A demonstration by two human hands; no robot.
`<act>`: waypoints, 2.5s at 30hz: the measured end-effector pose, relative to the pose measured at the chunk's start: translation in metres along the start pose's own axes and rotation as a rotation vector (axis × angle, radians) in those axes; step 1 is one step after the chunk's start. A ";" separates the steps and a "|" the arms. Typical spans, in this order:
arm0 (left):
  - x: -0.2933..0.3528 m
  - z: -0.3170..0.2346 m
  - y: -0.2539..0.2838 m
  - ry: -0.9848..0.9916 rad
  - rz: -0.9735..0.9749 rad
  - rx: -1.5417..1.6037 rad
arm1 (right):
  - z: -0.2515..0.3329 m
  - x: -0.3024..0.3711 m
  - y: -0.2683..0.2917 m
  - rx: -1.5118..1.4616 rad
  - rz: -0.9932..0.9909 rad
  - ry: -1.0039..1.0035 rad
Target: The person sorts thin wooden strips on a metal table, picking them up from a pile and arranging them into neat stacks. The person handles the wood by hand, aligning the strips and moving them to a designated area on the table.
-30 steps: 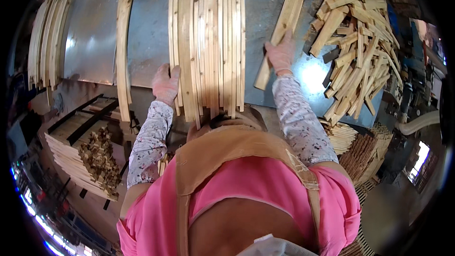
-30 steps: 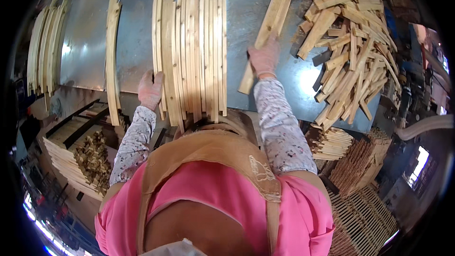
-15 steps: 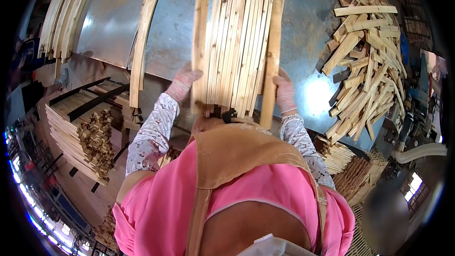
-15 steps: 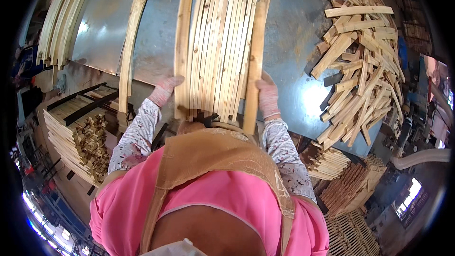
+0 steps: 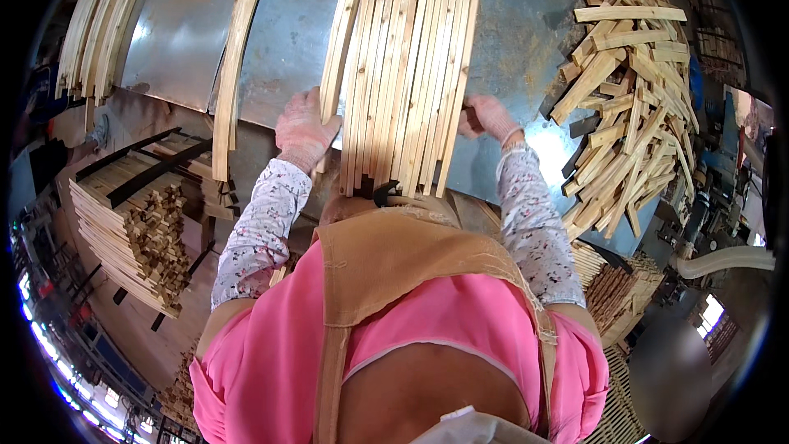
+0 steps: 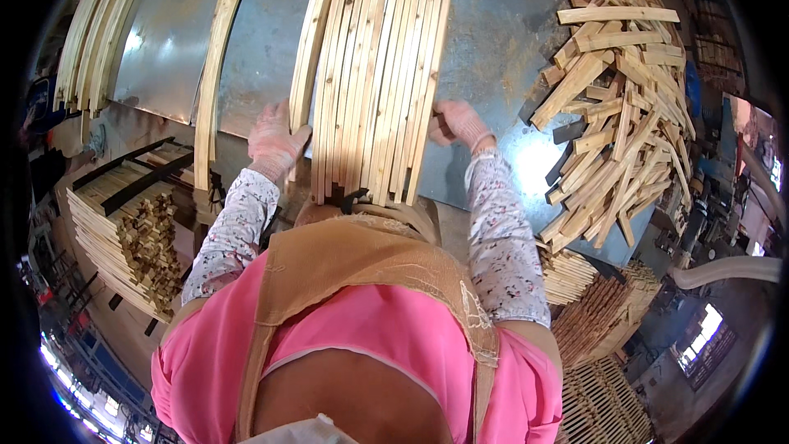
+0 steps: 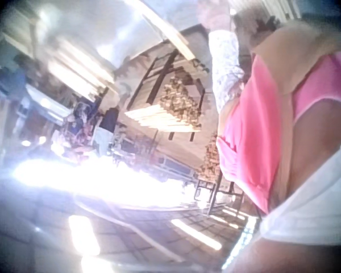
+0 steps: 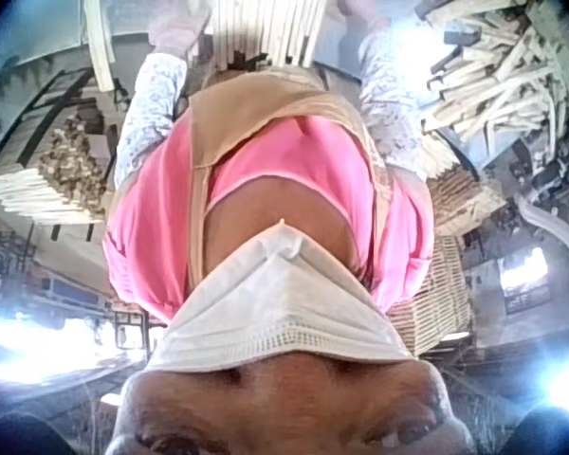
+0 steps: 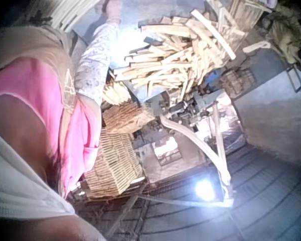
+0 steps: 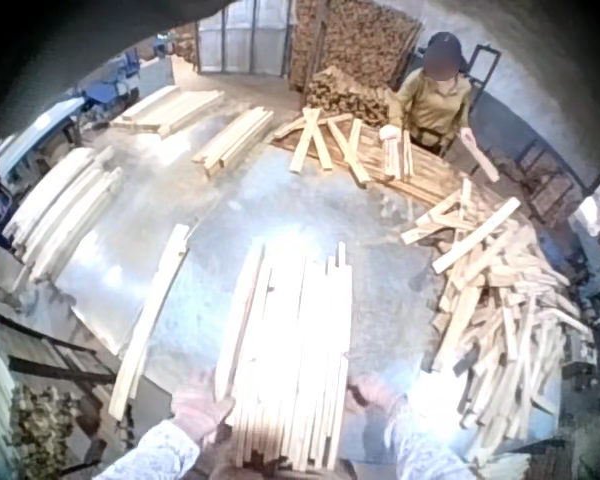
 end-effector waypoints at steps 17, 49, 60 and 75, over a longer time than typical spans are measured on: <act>-0.022 -0.013 0.025 -0.262 -0.451 0.336 | 0.259 -0.106 0.078 0.941 -0.618 0.488; -0.073 -0.064 0.066 -0.129 0.251 1.750 | 0.040 0.123 -0.088 -0.861 0.017 0.229; -0.120 0.067 0.116 -0.072 0.334 1.850 | 0.196 0.137 0.054 0.945 -0.152 0.926; -0.097 0.084 0.062 -0.188 -0.096 0.484 | 0.378 0.014 -0.190 1.401 -0.094 1.435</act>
Point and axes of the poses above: each hand's wrist, its own x-axis away from the middle knuckle, its own y-axis out of the back of the hand, z = x × y, the point moved 7 cm from there along -x, towards the middle knuckle, and after that the axes turned 1 degree about -z, right-handed, at the moved point
